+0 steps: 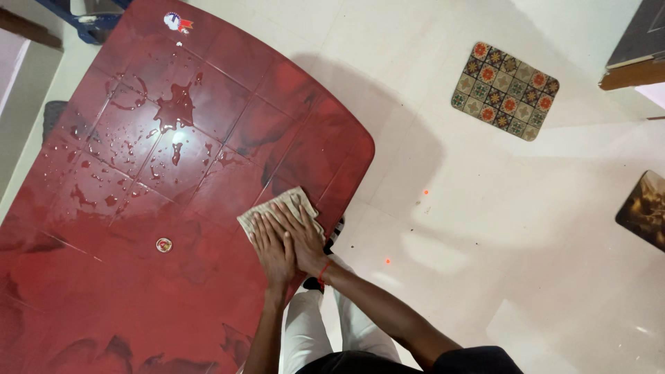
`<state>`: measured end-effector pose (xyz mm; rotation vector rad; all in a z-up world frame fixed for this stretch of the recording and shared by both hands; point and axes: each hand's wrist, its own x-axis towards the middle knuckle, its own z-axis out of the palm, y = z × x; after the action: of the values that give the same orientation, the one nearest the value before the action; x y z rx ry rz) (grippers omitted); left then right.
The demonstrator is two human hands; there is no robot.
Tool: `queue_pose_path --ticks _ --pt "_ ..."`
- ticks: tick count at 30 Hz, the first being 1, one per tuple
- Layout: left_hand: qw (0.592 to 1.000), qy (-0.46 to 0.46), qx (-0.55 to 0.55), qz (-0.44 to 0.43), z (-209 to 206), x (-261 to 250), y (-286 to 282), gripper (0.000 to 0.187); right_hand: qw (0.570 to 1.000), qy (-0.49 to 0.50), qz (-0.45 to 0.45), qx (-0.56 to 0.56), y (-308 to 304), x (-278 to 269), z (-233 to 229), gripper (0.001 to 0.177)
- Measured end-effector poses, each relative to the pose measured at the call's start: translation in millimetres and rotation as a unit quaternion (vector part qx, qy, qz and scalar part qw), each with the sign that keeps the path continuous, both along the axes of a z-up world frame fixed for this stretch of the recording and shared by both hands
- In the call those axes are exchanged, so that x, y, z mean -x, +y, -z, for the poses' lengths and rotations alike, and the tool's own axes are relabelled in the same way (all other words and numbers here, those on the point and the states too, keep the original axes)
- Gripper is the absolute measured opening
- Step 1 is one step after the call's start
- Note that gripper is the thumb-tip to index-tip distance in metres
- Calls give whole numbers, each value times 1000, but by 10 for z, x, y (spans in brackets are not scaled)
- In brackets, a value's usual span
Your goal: The person cleans a red plastic table by wiping the surface with a cloth, repeatedly moving the cloth across different sections and folding it to use different sides.
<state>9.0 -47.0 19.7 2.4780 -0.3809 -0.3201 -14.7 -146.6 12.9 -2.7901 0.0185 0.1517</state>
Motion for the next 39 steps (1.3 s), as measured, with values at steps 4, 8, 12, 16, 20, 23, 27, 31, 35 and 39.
queue_pose_path --ticks 4,8,12,16,20,23,27,31,35,39 --pt "999 -48 5 -17 215 -710 -316 73 999 -43 -24 18 -366 -790 217 69" --pt "996 -77 29 46 339 -1422 -900 73 998 -33 23 53 -961 -1340 222 69" --pt "989 -87 21 120 381 -1631 -1527 71 992 -49 96 72 -1530 -1367 205 66" --pt "976 -103 17 191 338 -1372 -1796 68 981 -55 182 30 -1710 -974 204 64" --pt "968 -101 52 225 251 -1013 -1668 70 975 -82 205 34 -1521 -536 148 65" --pt "969 -76 65 228 144 -702 -1364 68 973 -53 221 30 -1222 -282 19 70" --pt "980 -43 60 184 12 -229 -730 68 985 -57 163 -2 -656 122 -165 74" --pt "996 -18 59 71 -61 260 8 70 997 -51 49 31 -53 400 -174 71" --pt "999 -4 41 -1 -38 299 314 73 983 -37 -70 166 135 237 -208 73" --pt "996 -72 2 -56 148 -415 10 74 983 -13 -135 122 -107 -604 -106 78"
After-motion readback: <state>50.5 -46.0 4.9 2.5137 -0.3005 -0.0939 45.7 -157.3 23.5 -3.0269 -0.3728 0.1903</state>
